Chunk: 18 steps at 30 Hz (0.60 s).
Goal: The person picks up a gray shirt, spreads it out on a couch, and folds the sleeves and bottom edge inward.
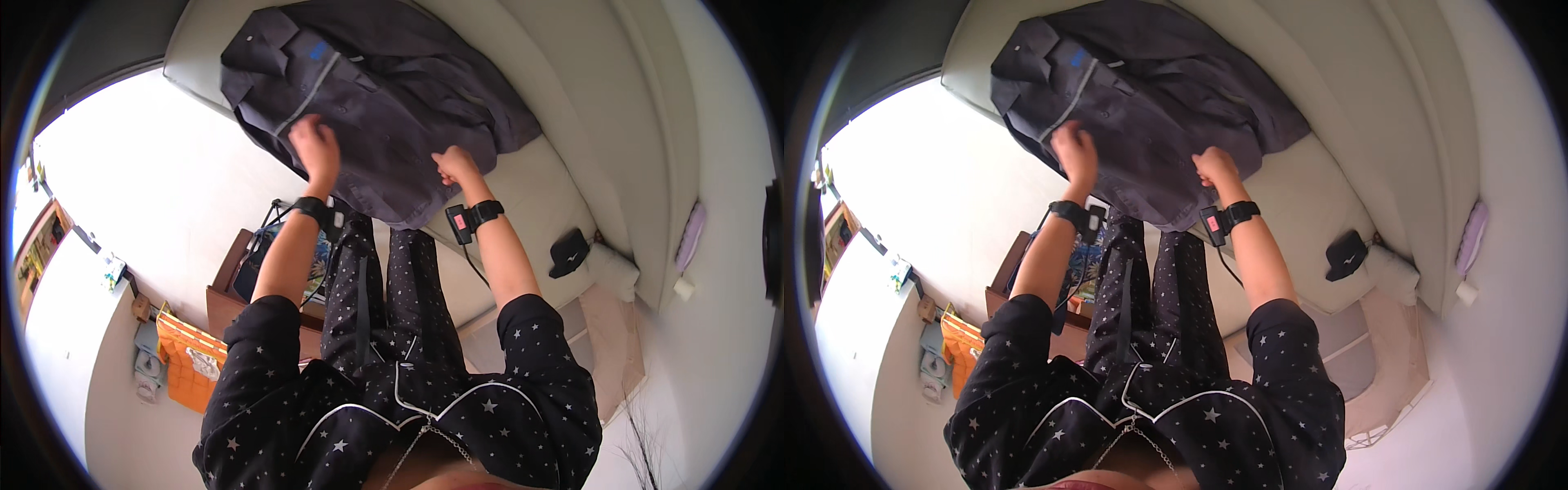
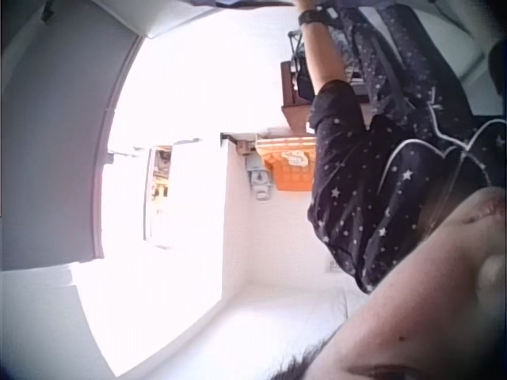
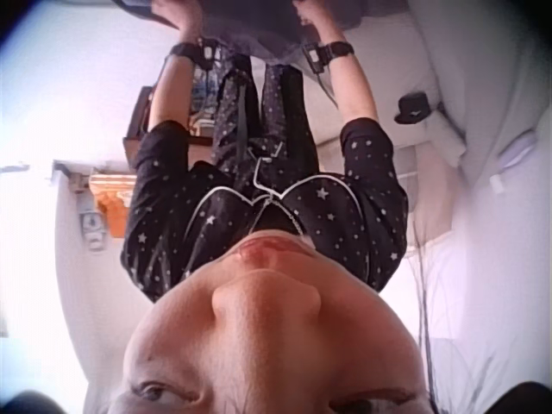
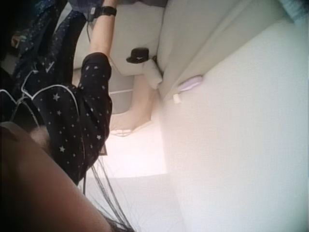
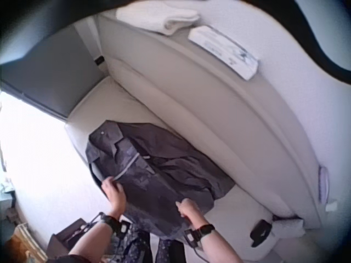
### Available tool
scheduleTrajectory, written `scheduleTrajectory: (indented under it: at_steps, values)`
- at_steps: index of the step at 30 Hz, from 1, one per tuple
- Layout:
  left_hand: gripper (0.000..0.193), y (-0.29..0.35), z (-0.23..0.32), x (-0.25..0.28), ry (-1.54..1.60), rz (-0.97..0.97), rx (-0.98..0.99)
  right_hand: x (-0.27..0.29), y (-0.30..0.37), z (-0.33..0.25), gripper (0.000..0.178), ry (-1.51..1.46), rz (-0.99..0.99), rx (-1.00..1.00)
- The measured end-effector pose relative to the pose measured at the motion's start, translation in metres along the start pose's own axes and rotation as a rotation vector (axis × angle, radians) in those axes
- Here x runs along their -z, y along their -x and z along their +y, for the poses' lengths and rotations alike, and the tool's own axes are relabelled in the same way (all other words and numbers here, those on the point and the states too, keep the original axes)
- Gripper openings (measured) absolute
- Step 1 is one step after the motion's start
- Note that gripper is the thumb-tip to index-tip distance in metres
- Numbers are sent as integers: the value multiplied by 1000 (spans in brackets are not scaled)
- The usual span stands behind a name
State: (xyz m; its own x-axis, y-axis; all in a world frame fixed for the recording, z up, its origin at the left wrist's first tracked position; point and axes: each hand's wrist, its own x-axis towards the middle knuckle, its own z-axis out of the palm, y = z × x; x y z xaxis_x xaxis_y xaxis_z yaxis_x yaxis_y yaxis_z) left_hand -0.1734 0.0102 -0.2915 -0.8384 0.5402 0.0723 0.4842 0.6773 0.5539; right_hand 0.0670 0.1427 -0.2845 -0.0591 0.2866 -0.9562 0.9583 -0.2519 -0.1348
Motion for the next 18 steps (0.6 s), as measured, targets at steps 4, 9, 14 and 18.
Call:
scheduleTrajectory:
  at_steps: [4, 9, 14, 18]
  values:
    - [51, -56, -90, 0, -210, 228, 470, -42, -16, -85, 35, 91, 43, 218]
    - [68, -36, -206, 16, 251, -222, 750, -110, -22, -144, 29, 155, 23, 471]
    - [39, -24, -196, 28, 76, -495, 627, -144, -22, -158, 56, 403, 131, 533]
    - [29, -23, -194, 51, 0, -235, 763, -151, -17, -161, 49, 428, 226, 513]
